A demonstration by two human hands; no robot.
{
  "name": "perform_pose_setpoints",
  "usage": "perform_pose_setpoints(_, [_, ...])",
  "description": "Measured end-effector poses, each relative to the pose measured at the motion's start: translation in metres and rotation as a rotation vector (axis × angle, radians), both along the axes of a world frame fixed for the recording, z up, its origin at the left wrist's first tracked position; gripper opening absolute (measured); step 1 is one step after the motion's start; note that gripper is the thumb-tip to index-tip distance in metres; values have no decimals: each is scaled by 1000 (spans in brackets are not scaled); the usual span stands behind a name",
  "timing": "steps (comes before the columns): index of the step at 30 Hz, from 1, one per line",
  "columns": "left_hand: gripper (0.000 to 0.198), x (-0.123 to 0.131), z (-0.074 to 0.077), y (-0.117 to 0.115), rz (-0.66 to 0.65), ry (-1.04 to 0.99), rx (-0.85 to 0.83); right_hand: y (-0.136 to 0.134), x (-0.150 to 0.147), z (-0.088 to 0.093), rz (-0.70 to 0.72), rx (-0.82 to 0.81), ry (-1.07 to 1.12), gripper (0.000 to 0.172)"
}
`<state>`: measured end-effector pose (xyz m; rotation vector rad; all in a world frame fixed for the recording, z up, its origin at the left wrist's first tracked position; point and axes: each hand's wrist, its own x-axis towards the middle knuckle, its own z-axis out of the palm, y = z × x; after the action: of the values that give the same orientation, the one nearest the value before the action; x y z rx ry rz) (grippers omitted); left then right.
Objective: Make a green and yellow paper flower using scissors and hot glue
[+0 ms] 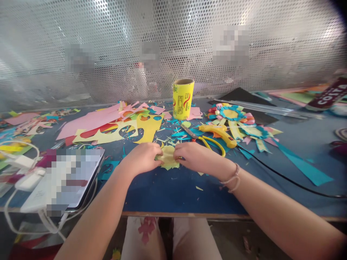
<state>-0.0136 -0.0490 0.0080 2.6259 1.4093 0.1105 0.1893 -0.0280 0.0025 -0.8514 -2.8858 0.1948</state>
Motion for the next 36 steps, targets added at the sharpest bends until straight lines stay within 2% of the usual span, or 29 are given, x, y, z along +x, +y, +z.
perform_pose_setpoints(8, [9,4,0,-2,-13,44,42,-1,-2,-5,19,79,33,14])
perform_pose_setpoints(16, [16,7,-3,0,-56,20,17,1,-7,-13,-54,9,56,17])
perform_pose_setpoints(25, [21,11,-7,3,-19,27,10,11,-9,-24,-63,-10,64,7])
perform_pose_setpoints(31, [27,11,-11,6,10,-20,9,5,-8,-11,-88,-25,43,14])
perform_pose_setpoints(36, [20,11,-12,5,5,-60,39,-2,-6,-4,-132,59,13,12])
